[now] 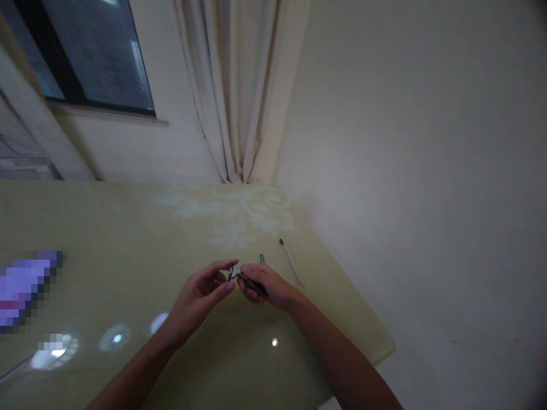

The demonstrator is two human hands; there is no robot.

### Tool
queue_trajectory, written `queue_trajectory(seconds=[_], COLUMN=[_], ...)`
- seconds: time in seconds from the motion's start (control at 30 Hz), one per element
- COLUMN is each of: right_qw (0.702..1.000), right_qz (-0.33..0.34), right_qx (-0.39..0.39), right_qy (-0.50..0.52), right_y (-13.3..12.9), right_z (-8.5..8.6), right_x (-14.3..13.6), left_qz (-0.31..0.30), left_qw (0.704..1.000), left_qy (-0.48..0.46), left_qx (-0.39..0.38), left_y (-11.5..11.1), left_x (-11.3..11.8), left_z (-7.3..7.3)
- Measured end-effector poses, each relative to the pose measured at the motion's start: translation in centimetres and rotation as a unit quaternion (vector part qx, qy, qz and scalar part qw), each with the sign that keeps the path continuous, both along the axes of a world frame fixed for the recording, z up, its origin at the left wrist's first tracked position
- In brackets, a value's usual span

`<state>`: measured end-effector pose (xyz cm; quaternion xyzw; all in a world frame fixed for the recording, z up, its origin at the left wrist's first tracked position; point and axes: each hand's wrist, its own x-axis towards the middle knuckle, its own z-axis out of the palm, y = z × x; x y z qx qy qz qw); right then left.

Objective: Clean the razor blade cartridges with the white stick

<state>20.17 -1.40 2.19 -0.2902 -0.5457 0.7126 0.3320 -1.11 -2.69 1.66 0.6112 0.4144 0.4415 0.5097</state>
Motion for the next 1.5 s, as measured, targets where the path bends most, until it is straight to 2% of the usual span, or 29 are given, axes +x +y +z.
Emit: queue_trajectory(seconds=[0.1, 0.33, 0.8, 1.03, 1.3, 1.5], right_qw=[1.000, 0.999, 1.000, 0.999, 0.999, 0.998], right_qz=[-0.016, -0.027, -0.024, -0.039, -0.047, -0.056], right_qx=[0.009, 0.007, -0.015, -0.012, -0.011, -0.017], right_qy=[-0.009, -0.020, 0.008, -0.010, -0.015, -0.016], right_y=[0.7, 2.1, 2.2, 2.5, 2.5, 2.7], right_z=[-0.2, -0.8, -0.7, -0.6, -0.8, -0.9], right_x=[-0.1, -0.1, -0.3, -0.4, -0.4, -0.5], left_qz=[-0.012, -0.002, 0.001, -0.002, 0.000, 0.004], left_qw=[0.999, 0.998, 0.996, 0.996, 0.996, 0.997], left_qy=[-0.014, -0.041, -0.063, -0.068, -0.055, -0.045], left_qx=[-0.034, -0.047, -0.061, -0.063, -0.063, -0.058], left_y=[0.8, 2.3, 2.6, 3.0, 3.1, 3.1], left_x=[-0.1, 0.3, 0.4, 0.4, 0.3, 0.3], left_z=[-0.3, -1.2, -1.3, -1.6, -1.4, -1.8])
